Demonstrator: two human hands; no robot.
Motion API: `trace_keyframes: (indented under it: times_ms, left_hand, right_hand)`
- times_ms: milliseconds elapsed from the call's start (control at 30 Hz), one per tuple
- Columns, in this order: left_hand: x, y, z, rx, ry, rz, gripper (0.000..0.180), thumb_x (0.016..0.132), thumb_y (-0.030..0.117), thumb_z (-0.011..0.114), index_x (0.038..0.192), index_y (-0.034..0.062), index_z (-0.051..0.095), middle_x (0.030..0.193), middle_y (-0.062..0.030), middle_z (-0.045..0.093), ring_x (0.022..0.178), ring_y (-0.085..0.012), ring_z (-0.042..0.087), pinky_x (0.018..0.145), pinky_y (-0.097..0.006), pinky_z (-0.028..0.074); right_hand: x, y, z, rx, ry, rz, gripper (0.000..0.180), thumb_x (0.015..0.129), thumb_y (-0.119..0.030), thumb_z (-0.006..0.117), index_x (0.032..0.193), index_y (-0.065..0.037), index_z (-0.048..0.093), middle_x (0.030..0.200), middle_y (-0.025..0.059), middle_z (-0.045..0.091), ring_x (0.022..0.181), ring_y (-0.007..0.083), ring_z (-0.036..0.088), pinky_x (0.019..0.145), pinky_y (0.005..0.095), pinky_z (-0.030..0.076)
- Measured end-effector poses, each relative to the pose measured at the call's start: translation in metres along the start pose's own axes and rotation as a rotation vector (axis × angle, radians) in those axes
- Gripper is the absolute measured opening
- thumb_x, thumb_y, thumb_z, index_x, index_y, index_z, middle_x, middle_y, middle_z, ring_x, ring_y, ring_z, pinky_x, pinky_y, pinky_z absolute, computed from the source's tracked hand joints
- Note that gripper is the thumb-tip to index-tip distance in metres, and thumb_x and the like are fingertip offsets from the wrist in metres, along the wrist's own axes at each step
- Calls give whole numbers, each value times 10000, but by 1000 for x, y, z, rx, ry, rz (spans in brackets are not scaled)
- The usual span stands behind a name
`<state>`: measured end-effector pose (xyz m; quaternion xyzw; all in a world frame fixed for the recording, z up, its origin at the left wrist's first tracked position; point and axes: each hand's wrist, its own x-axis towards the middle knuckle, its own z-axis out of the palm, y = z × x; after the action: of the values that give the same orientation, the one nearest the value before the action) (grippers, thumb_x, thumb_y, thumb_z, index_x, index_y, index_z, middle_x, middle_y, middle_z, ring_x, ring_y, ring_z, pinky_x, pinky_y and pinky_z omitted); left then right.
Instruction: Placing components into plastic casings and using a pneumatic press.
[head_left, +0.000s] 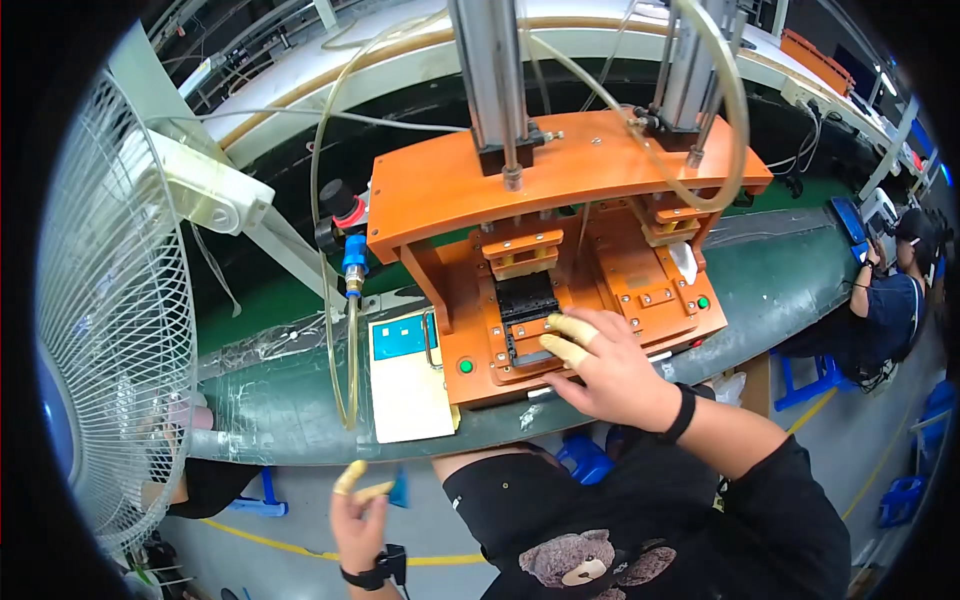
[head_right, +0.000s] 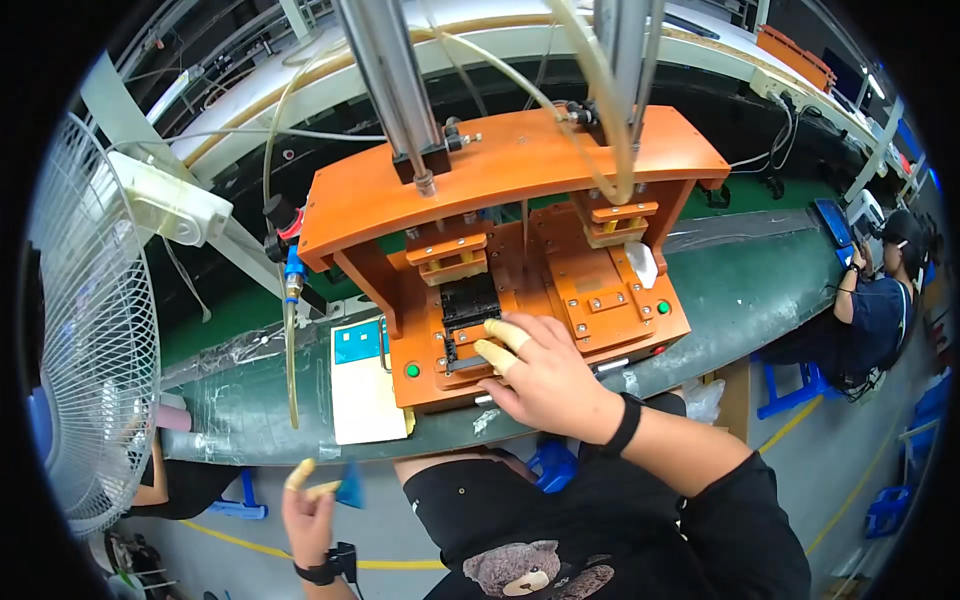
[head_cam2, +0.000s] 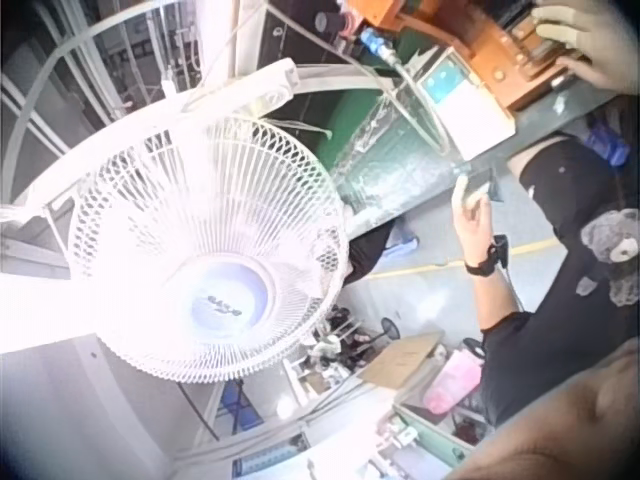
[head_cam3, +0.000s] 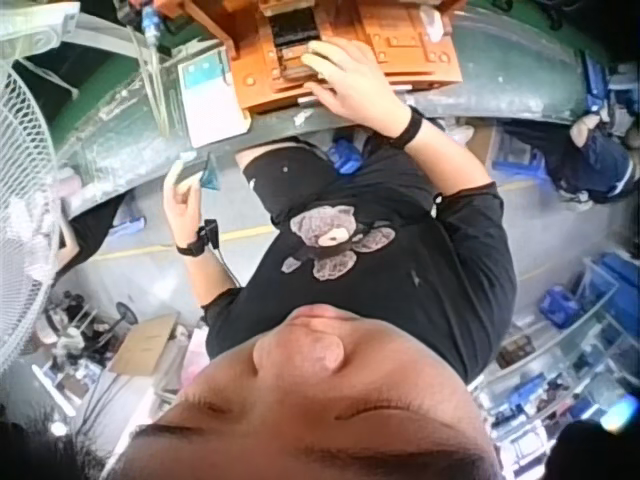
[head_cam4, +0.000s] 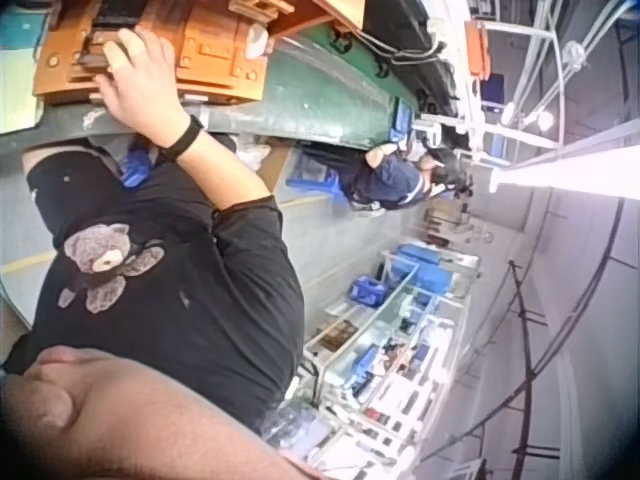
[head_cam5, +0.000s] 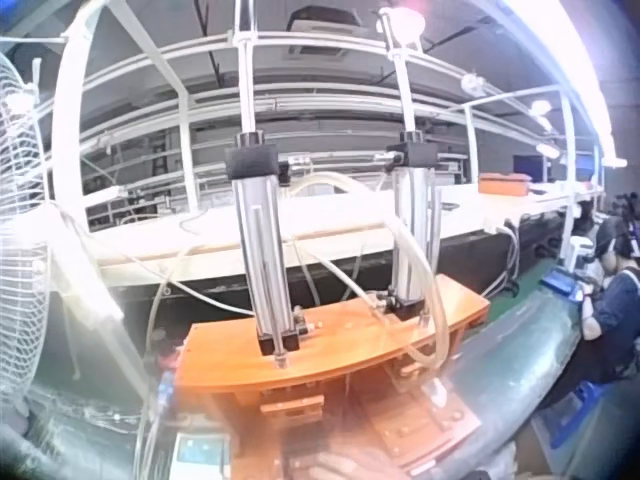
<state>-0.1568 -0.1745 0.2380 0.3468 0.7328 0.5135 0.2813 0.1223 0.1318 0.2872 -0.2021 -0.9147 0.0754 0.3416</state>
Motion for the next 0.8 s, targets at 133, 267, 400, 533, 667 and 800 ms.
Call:
trace_keyframes:
  times_ms: [133, 267, 400, 533, 667, 800]
  left_hand:
    - [21, 30, 51, -88, -284, 83, 457, 893, -75, 587, 1327, -61, 443, 1202, -158, 631, 1028, -212, 668, 881, -301, 521]
    - [77, 70, 102, -47, -429, 275, 366, 920, -12, 593, 1276, -36, 513, 1208, -169, 645, 1041, -203, 659, 927, -320, 498]
    - [147, 105, 149, 294, -350, 548, 358, 932, 78, 598, 1275, -2, 536, 1257, -163, 612, 1139, -259, 608, 974, -336, 468]
    - [188, 140, 171, 549, -279, 578, 341, 904, 140, 618, 1199, -23, 567, 1169, -239, 606, 1071, -413, 582, 923, -408, 472]
    - [231, 137, 202, 807, -332, 537, 326, 910, 172, 568, 1215, 66, 610, 1219, -208, 618, 1144, -379, 570, 974, -419, 470]
    - [260, 136, 219, 1248, -326, 526, 373, 920, 195, 546, 1290, 155, 574, 1318, -110, 593, 1241, -291, 530, 1032, -367, 448]
  right_hand:
    - [8, 8, 1, -113, -82, -100, 219, 778, -97, 641, 987, -75, 705, 889, 45, 678, 990, 222, 617, 1028, 434, 383]
    - [23, 8, -40, -77, 44, -174, 242, 761, -72, 662, 998, -73, 707, 863, 58, 692, 892, 223, 647, 953, 399, 426]
    - [-3, 16, -119, 253, 142, 7, 235, 806, -40, 701, 1041, -42, 708, 844, 80, 710, 756, 234, 659, 765, 358, 498]
    - [-85, 35, -180, 725, 322, 504, 190, 925, -68, 617, 1072, 31, 687, 831, 82, 711, 700, 161, 662, 685, 294, 530]
    - [-186, 110, -193, 1075, 800, 804, 240, 994, -171, 542, 1086, 23, 651, 863, 87, 704, 710, 163, 663, 700, 292, 541]
    - [-249, 189, -153, 1228, 1227, 1040, 261, 1001, -237, 550, 1151, -29, 600, 989, 52, 662, 878, 182, 633, 861, 329, 488]
